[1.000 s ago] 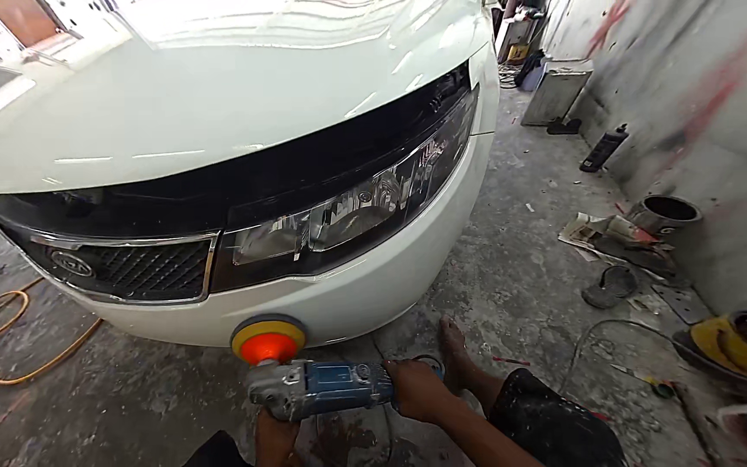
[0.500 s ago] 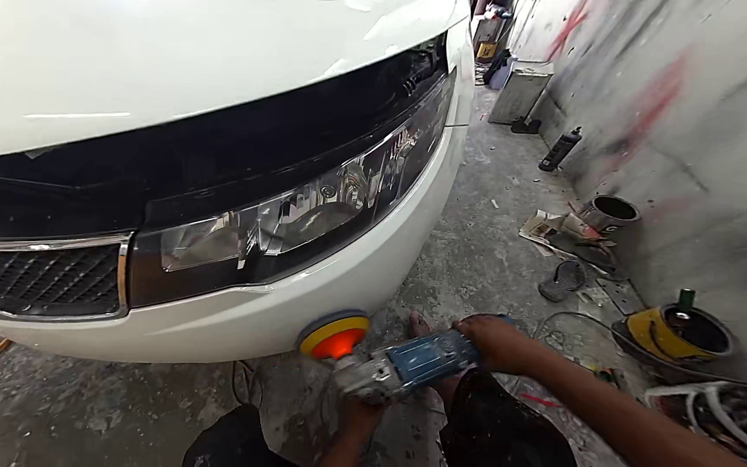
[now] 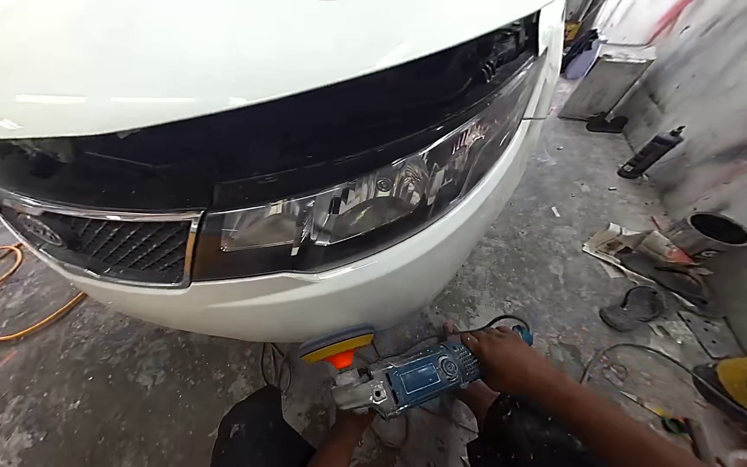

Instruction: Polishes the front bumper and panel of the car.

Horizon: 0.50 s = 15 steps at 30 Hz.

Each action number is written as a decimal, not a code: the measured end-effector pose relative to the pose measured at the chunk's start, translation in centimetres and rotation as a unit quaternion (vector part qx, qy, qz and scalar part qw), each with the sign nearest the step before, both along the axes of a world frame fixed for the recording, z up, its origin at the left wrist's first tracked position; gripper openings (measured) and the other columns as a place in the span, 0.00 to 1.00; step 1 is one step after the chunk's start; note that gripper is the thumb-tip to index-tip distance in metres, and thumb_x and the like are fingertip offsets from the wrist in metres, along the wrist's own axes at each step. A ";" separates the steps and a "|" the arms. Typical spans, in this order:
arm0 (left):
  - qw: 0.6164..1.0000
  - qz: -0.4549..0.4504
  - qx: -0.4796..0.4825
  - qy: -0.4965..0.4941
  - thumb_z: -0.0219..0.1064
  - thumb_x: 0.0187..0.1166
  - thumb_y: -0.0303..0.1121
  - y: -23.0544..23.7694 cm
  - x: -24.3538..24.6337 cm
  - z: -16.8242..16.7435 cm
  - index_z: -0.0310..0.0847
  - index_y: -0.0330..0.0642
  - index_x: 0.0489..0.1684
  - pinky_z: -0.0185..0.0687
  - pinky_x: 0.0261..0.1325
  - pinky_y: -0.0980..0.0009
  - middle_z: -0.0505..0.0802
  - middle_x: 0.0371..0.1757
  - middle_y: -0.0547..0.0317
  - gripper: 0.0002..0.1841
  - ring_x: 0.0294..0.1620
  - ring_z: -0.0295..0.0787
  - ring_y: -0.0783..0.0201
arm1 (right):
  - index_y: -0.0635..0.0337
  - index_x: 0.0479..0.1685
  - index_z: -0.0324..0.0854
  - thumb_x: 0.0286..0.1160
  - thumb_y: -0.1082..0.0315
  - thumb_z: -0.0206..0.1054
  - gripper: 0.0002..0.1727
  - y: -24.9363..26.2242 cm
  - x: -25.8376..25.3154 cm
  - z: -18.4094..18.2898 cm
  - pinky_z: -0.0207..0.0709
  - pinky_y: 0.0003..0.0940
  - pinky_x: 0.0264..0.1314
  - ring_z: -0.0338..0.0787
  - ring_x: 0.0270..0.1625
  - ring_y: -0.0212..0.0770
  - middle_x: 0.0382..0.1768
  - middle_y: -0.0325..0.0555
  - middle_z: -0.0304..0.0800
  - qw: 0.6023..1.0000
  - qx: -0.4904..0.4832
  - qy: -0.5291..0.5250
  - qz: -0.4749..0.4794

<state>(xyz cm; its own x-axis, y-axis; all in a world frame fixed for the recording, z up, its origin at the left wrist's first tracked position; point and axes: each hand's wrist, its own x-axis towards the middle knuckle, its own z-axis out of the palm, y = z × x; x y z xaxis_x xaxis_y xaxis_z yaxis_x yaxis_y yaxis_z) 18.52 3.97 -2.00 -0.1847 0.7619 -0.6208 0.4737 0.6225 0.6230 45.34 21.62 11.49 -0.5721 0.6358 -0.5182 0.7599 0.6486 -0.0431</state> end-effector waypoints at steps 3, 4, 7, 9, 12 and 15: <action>0.991 -0.106 -0.018 0.080 0.65 0.84 0.44 0.2 -0.8 3.1 0.74 0.30 0.79 0.54 0.91 0.51 0.79 0.81 0.37 0.30 0.87 0.68 0.47 | 0.66 0.73 0.74 0.63 0.60 0.78 0.36 -1.9 -1.9 1.2 0.70 0.67 0.73 0.82 0.72 0.66 0.67 0.64 0.84 0.999 -0.024 -0.035 -0.033; 0.986 -0.130 -0.035 0.099 0.64 0.85 0.44 -0.1 -1.3 4.1 0.74 0.31 0.79 0.53 0.91 0.49 0.79 0.81 0.36 0.29 0.88 0.67 0.45 | 0.65 0.75 0.73 0.62 0.57 0.79 0.39 -2.7 -2.8 1.3 0.69 0.68 0.73 0.81 0.73 0.67 0.68 0.65 0.83 0.998 -0.030 -0.044 -0.039; 0.994 -0.054 -0.012 0.090 0.68 0.83 0.43 -1.5 -3.9 3.3 0.73 0.27 0.79 0.52 0.92 0.51 0.78 0.81 0.34 0.31 0.88 0.66 0.44 | 0.64 0.77 0.72 0.61 0.55 0.78 0.41 -4.5 -6.7 1.7 0.69 0.70 0.72 0.83 0.70 0.68 0.65 0.65 0.85 0.998 -0.018 -0.056 -0.036; 0.989 0.115 0.092 0.033 0.77 0.73 0.38 -3.4 -5.9 0.6 0.72 0.22 0.76 0.59 0.90 0.59 0.82 0.77 0.32 0.36 0.84 0.73 0.48 | 0.65 0.71 0.76 0.64 0.61 0.75 0.33 -5.9 -10.6 2.6 0.72 0.74 0.66 0.85 0.65 0.70 0.61 0.67 0.87 0.998 -0.018 -0.060 -0.027; 0.929 0.314 0.184 -0.065 0.80 0.67 0.25 -4.8 -9.7 -3.2 0.62 0.18 0.80 0.70 0.84 0.60 0.80 0.75 0.28 0.41 0.79 0.77 0.48 | 0.66 0.64 0.79 0.67 0.66 0.71 0.25 -8.1 -17.5 4.8 0.76 0.73 0.58 0.88 0.60 0.70 0.55 0.67 0.89 0.998 -0.013 -0.058 -0.009; 0.848 0.461 0.205 -0.160 0.71 0.73 0.16 -4.9 -13.9 -0.3 0.54 0.23 0.85 0.78 0.76 0.60 0.75 0.79 0.30 0.39 0.77 0.78 0.48 | 0.67 0.61 0.80 0.65 0.67 0.71 0.23 -10.3 -24.3 6.7 0.78 0.73 0.52 0.88 0.58 0.71 0.54 0.67 0.89 0.999 0.001 -0.037 0.011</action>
<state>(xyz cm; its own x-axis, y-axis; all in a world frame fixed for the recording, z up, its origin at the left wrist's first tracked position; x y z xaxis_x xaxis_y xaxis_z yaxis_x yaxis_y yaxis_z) 4.65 -0.89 -2.27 -0.6920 0.5489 -0.4689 -0.3306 0.3364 0.8818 21.00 11.31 18.17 -0.5457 0.6248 -0.5584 0.7465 0.6653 0.0148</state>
